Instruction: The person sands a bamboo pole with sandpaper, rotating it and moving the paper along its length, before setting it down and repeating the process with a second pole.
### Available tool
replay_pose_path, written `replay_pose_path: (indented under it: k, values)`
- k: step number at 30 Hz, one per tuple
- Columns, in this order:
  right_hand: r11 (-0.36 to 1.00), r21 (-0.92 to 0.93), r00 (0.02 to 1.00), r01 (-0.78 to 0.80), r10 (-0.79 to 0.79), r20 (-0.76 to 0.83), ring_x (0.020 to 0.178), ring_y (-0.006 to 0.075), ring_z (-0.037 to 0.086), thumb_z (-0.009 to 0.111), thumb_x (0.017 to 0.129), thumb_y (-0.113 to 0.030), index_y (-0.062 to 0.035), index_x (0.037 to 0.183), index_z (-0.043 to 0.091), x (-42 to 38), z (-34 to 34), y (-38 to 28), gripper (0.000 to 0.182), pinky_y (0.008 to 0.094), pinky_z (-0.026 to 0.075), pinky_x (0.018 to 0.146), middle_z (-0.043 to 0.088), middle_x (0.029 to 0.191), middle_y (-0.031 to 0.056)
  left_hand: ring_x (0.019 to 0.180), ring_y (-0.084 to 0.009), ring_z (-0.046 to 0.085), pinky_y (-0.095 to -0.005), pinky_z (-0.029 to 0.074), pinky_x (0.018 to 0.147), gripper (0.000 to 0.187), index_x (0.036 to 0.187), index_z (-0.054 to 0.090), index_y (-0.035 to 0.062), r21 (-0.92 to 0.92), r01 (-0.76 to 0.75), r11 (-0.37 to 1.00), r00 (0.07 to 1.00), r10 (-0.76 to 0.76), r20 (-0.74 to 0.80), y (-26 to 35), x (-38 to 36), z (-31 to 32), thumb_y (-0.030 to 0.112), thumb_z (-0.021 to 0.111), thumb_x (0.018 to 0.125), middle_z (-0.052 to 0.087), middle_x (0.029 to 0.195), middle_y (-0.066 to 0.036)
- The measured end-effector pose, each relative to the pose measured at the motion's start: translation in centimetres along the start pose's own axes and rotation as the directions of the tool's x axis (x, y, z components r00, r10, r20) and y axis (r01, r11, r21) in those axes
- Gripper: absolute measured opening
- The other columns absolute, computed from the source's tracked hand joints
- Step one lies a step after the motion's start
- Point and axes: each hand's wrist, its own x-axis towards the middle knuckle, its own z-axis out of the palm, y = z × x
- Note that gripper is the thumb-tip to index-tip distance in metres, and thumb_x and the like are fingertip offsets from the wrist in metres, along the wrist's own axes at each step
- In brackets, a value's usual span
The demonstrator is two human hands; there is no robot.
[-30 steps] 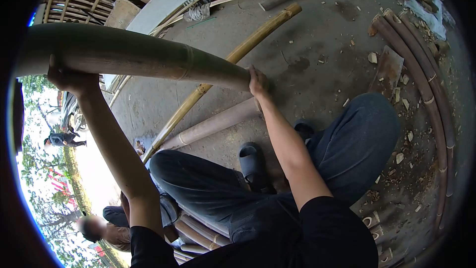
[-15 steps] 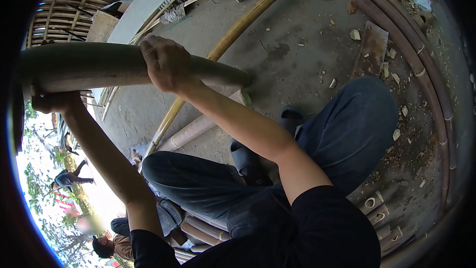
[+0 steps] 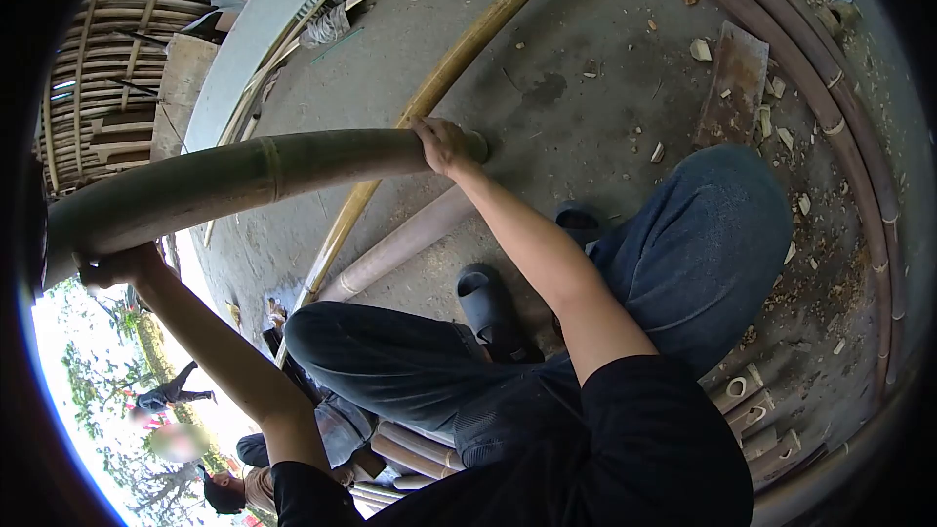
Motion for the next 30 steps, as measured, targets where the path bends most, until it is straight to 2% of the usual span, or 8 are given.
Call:
replay_pose_path:
  k: [2, 9, 11, 17, 21, 23, 27, 30]
  values:
    - [0.996, 0.034, 0.994, -0.082, 0.084, -0.066, 0.1, 0.0427, 0.068, 0.039, 0.104, -0.048, -0.0068, 0.101, 0.076, 0.0, -0.3, 3.7, 0.056, 0.0466, 0.05, 0.091, 0.073, 0.099, 0.0217, 0.131, -0.0414, 0.054, -0.0574, 0.04, 0.116, 0.085, 0.141, 0.052, -0.0033, -0.036, 0.019, 0.999, 1.0, -0.018, 0.023, -0.4, 2.0, -3.0, 0.051, 0.057, 0.075, 0.056, 0.138, -0.025]
    - [0.999, -0.021, 0.997, -0.036, 0.035, -0.061, 0.108, 0.0391, 0.065, 0.043, 0.102, -0.041, -0.0076, 0.1, 0.076, 0.2, -0.4, 11.3, 0.047, 0.0445, 0.049, 0.095, 0.072, 0.109, 0.0195, 0.132, -0.0385, 0.054, -0.0549, 0.041, 0.116, 0.091, 0.143, 0.049, -0.0031, 0.004, 0.023, 1.0, 1.0, -0.023, 0.007, -1.2, 1.6, -4.0, 0.053, 0.063, 0.072, 0.055, 0.14, -0.023]
    - [0.986, -0.129, 0.989, 0.11, -0.121, -0.086, 0.108, 0.0395, 0.065, 0.045, 0.1, -0.038, -0.0084, 0.101, 0.075, 0.3, -0.4, 12.0, 0.042, 0.0443, 0.05, 0.095, 0.072, 0.111, 0.0185, 0.132, -0.0384, 0.054, -0.055, 0.04, 0.116, 0.092, 0.143, 0.049, -0.0032, -0.024, 0.067, 0.997, 0.996, -0.065, 0.061, -1.5, 2.8, -5.6, 0.053, 0.064, 0.073, 0.055, 0.139, -0.023]
    - [0.937, -0.288, 0.975, 0.195, -0.217, -0.045, 0.109, 0.04, 0.064, 0.046, 0.098, -0.037, -0.0103, 0.105, 0.073, 0.5, -0.7, 14.1, 0.039, 0.0451, 0.051, 0.095, 0.07, 0.115, 0.0184, 0.131, -0.0392, 0.055, -0.0554, 0.041, 0.115, 0.091, 0.143, 0.048, -0.004, 0.005, 0.084, 0.996, 0.987, -0.084, 0.134, -1.9, 2.8, -7.9, 0.056, 0.063, 0.077, 0.057, 0.138, -0.023]
    - [0.957, -0.268, 0.989, 0.11, -0.133, -0.07, 0.107, 0.04, 0.064, 0.044, 0.1, -0.041, -0.0119, 0.101, 0.077, 0.6, -0.8, 12.2, 0.044, 0.0459, 0.05, 0.095, 0.072, 0.11, 0.0183, 0.128, -0.0395, 0.058, -0.055, 0.042, 0.115, 0.084, 0.141, 0.05, -0.0031, 0.008, 0.078, 0.997, 0.979, -0.078, 0.189, -1.8, 2.5, -9.6, 0.057, 0.065, 0.084, 0.06, 0.135, -0.023]
    - [0.976, -0.132, 0.98, -0.172, 0.155, -0.124, 0.103, 0.0385, 0.068, 0.04, 0.103, -0.047, -0.0139, 0.097, 0.08, 0.7, -0.6, 10.9, 0.052, 0.0434, 0.051, 0.093, 0.074, 0.107, 0.0171, 0.126, -0.0385, 0.059, -0.0552, 0.042, 0.114, 0.081, 0.141, 0.051, -0.0011, -0.065, 0.166, 0.984, 0.964, -0.148, 0.222, -1.7, 2.3, -9.8, 0.056, 0.065, 0.084, 0.061, 0.132, -0.021]
    - [0.964, -0.133, 0.966, -0.228, 0.207, -0.157, 0.101, 0.0395, 0.069, 0.04, 0.102, -0.054, -0.0135, 0.095, 0.081, 0.5, 0.4, 7.9, 0.058, 0.0435, 0.051, 0.092, 0.075, 0.102, 0.0168, 0.125, -0.0374, 0.059, -0.0584, 0.045, 0.11, 0.083, 0.141, 0.051, 0.001, -0.031, 0.099, 0.995, 0.973, -0.091, 0.213, -1.4, 1.4, -9.5, 0.058, 0.064, 0.081, 0.06, 0.133, -0.018]
    - [0.992, -0.098, 0.996, -0.084, 0.086, 0.021, 0.099, 0.0394, 0.07, 0.038, 0.102, -0.054, -0.0126, 0.096, 0.08, 0.5, 1.6, 0.8, 0.06, 0.0476, 0.052, 0.089, 0.075, 0.099, 0.02, 0.123, -0.0368, 0.06, -0.0561, 0.046, 0.109, 0.082, 0.139, 0.053, 0.0006, -0.043, 0.103, 0.994, 0.962, -0.089, 0.259, -0.9, 1.0, -9.2, 0.058, 0.063, 0.081, 0.061, 0.132, -0.019]
